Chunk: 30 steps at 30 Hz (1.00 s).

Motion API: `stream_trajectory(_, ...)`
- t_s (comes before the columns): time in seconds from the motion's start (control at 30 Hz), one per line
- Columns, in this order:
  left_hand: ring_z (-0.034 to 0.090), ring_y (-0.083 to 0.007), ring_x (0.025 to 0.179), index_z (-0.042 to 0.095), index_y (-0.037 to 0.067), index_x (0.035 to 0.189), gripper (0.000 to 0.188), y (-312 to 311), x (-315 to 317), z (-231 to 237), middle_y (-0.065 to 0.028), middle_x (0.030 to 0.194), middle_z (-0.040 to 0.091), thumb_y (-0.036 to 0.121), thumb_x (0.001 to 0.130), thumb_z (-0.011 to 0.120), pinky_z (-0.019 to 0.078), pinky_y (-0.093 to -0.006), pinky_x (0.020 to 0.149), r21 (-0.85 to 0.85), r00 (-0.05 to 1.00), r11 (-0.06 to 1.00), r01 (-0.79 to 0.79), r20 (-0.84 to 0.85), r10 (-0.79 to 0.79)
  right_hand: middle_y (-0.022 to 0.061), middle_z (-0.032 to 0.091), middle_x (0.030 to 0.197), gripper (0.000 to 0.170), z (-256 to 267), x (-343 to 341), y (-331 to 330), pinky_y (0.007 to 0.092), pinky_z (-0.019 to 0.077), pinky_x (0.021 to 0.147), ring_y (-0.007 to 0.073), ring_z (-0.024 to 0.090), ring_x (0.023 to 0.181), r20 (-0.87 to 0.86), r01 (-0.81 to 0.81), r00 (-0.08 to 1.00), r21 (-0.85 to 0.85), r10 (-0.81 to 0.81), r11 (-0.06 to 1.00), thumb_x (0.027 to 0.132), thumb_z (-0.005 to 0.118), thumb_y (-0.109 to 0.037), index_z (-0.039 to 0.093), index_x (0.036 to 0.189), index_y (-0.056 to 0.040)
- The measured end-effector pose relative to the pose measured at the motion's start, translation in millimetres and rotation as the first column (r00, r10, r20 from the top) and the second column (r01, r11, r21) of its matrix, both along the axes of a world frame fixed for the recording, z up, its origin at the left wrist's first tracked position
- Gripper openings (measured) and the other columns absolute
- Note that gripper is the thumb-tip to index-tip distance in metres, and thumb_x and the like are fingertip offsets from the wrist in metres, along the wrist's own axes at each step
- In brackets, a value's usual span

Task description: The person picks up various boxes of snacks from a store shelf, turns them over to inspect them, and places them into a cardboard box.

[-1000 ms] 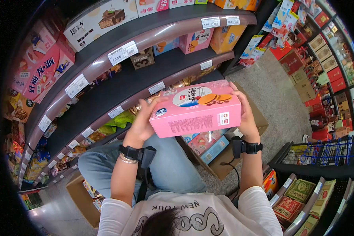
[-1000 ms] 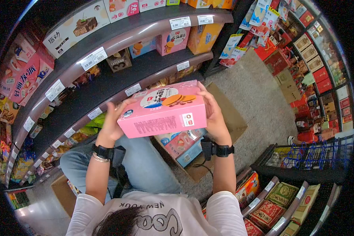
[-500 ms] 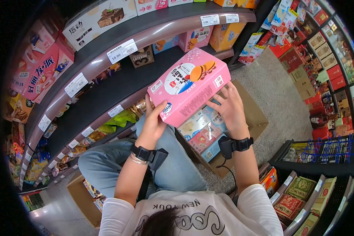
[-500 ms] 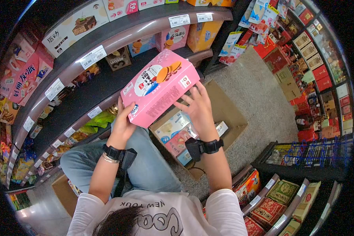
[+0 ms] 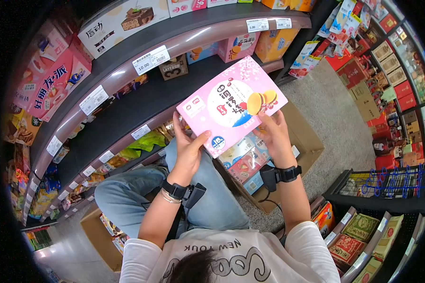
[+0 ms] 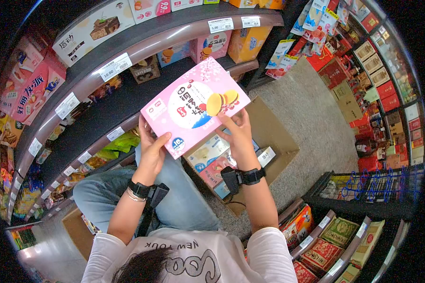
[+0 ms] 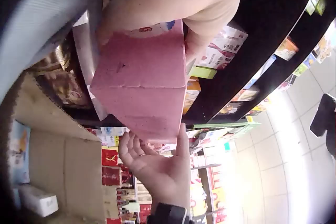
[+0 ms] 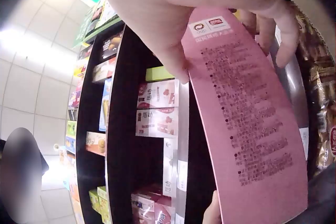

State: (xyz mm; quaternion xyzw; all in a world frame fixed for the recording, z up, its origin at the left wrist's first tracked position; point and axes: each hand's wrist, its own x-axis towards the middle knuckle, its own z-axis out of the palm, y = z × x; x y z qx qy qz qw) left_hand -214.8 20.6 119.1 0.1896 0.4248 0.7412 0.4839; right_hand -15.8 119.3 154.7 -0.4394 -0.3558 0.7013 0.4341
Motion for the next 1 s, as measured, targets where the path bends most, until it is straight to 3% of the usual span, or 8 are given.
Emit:
stream_trajectory(0.07,0.042,-0.0216,0.121,0.008,0.015,0.147,0.091,0.5,-7.0,-5.1,-0.0083,0.133,0.038,0.001,0.079,0.068,0.0427,-0.0391,0.097,-0.028,1.000,1.000,0.003,0.015,-0.003,0.0117,0.050,0.123,0.073,0.0,4.7,1.8,0.0446,0.0484,0.090,0.0223,0.056,0.109,-0.038,-0.032,0.999,0.034,0.033,0.999,0.080,0.070,-0.012,0.027,0.138,-0.0046)
stream_trajectory(0.17,0.047,-0.0203,0.116,0.018,0.014,0.145,0.074,2.2,-24.6,-6.6,-0.0063,0.129,0.045,0.012,0.087,0.063,0.0429,-0.0399,0.095,-0.018,0.958,0.997,0.078,0.280,-0.070,0.0116,0.051,0.124,0.067,-0.7,11.2,1.2,0.0427,0.0497,0.089,0.0229,0.056,0.110,-0.057,-0.076,0.995,0.140,0.085,0.987,0.080,0.068,-0.008,0.031,0.136,-0.0042)
stream_trajectory(0.23,0.049,-0.0184,0.116,0.029,0.010,0.141,0.059,3.4,-31.1,-8.6,-0.0055,0.127,0.050,0.019,0.091,0.060,0.0411,-0.0381,0.097,-0.014,0.962,0.997,0.073,0.264,-0.066,0.0117,0.050,0.126,0.063,-6.4,16.8,0.2,0.0422,0.0507,0.088,0.0237,0.055,0.112,-0.070,-0.109,0.989,0.219,0.127,0.970,0.082,0.066,-0.005,0.032,0.135,-0.0038)
stream_trajectory(0.33,0.048,-0.0175,0.118,0.033,0.008,0.139,0.056,2.8,-35.1,-7.2,-0.0062,0.128,0.050,0.019,0.091,0.060,0.0401,-0.0363,0.099,0.041,0.956,0.998,0.053,0.288,-0.063,0.0119,0.048,0.130,0.054,-7.6,23.1,-3.0,0.0451,0.0489,0.090,0.0249,0.055,0.113,-0.148,-0.142,0.975,0.164,0.167,0.976,0.089,0.060,-0.016,0.033,0.135,-0.0037)
stream_trajectory(0.43,0.048,-0.0177,0.118,0.040,0.006,0.134,0.048,2.0,-35.4,-4.2,-0.0064,0.127,0.052,0.021,0.092,0.058,0.0397,-0.0351,0.099,0.040,0.967,0.999,0.023,0.252,-0.032,0.0118,0.048,0.133,0.049,-5.2,24.8,-0.3,0.0448,0.0445,0.096,0.0249,0.054,0.115,-0.377,-0.136,0.916,0.034,0.139,0.990,0.096,0.047,-0.033,0.036,0.133,-0.0028)
stream_trajectory(0.53,0.050,-0.0186,0.116,0.047,0.006,0.126,0.039,0.4,-34.7,-7.9,-0.0064,0.124,0.055,0.025,0.093,0.056,0.0397,-0.0357,0.099,0.047,0.980,0.999,0.020,0.197,-0.029,0.0115,0.051,0.131,0.054,-10.6,21.6,-1.5,0.0429,0.0405,0.100,0.0237,0.053,0.117,-0.314,-0.134,0.940,0.019,0.133,0.991,0.098,0.036,-0.044,0.040,0.132,-0.0026)
stream_trajectory(0.73,0.051,-0.0188,0.115,0.047,0.005,0.127,0.040,-1.2,-31.7,-3.1,-0.0063,0.124,0.055,0.027,0.094,0.056,0.0395,-0.0356,0.099,0.058,0.982,0.998,0.020,0.187,-0.030,0.0113,0.053,0.129,0.051,-11.1,23.3,-5.5,0.0428,0.0413,0.100,0.0228,0.053,0.117,-0.310,-0.106,0.945,0.023,0.108,0.994,0.098,0.041,-0.040,0.041,0.132,-0.0018)
stream_trajectory(1.0,0.051,-0.0176,0.115,0.049,0.004,0.125,0.044,9.3,-28.2,-7.3,-0.0063,0.123,0.056,0.036,0.095,0.052,0.0395,-0.0343,0.099,-0.082,0.969,0.997,-0.003,0.246,0.023,0.0151,0.052,0.125,0.050,1.0,35.3,-5.4,0.0412,0.0496,0.093,0.0234,0.057,0.110,-0.215,-0.148,0.959,0.173,0.184,0.974,0.087,0.060,-0.007,0.038,0.132,0.0012)
